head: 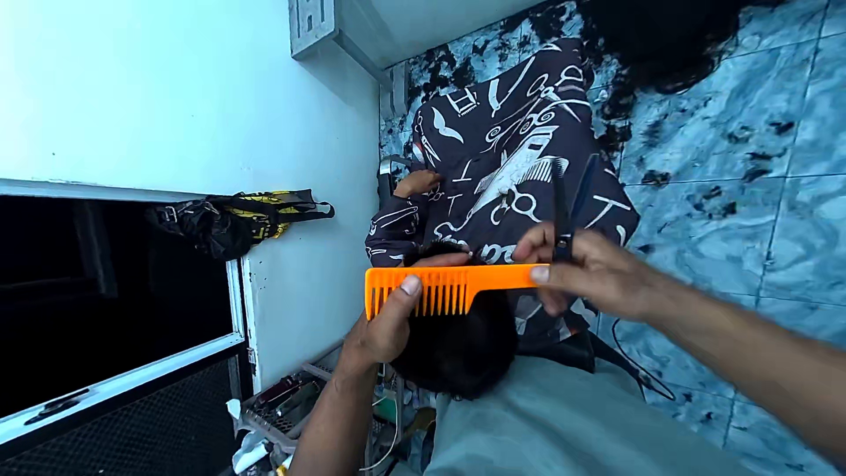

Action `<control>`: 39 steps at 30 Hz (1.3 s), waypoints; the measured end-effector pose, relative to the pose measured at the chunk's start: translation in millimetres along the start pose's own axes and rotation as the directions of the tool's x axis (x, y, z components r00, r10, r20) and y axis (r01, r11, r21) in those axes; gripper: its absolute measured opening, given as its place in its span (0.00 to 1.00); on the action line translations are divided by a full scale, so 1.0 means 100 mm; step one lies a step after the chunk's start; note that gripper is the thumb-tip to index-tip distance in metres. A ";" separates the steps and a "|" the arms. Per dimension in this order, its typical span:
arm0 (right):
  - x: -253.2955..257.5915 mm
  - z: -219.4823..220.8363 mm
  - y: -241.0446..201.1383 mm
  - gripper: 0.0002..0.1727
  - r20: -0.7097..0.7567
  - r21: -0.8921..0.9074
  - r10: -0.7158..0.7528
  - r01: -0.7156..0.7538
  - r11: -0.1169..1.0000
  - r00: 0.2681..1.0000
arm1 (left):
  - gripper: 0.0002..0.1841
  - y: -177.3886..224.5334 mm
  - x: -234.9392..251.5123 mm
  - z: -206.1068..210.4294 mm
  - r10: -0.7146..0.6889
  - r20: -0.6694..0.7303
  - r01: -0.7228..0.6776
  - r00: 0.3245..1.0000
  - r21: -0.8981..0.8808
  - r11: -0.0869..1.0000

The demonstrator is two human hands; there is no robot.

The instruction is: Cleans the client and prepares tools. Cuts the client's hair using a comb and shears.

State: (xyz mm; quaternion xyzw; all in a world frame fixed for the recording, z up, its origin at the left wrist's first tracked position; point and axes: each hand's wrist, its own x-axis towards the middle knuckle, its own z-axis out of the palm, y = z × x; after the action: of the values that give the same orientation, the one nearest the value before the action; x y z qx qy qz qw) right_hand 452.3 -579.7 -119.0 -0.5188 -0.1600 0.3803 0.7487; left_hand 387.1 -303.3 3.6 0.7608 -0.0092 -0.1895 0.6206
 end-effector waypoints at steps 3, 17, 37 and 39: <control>-0.16 0.24 0.02 0.11 -0.180 0.198 -0.131 0.166 0.966 0.975 | 0.41 0.02 0.03 -0.06 0.010 0.009 -0.011 1.000 0.063 0.998; 0.58 0.12 -0.80 0.10 0.021 0.150 0.344 -0.343 0.927 0.939 | 0.11 -0.16 -0.46 -0.48 0.172 -0.448 -0.278 0.877 -0.181 0.943; -0.30 0.77 -0.37 0.12 -0.179 -0.574 -0.184 0.049 0.817 0.966 | 0.38 -0.42 -0.32 -0.20 0.310 0.027 -0.308 0.950 -0.064 0.949; -0.31 0.58 -0.40 0.17 -0.306 -0.534 0.099 -0.257 0.805 0.947 | 0.35 -0.43 -0.36 -0.18 0.294 0.012 -0.293 0.956 -0.037 0.955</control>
State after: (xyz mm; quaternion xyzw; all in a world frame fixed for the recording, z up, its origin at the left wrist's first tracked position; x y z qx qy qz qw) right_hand 411.2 -571.2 -54.1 -0.7764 -0.1151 0.3122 0.5353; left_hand 349.1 -267.3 -24.3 0.7383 -0.1242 -0.1019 0.6550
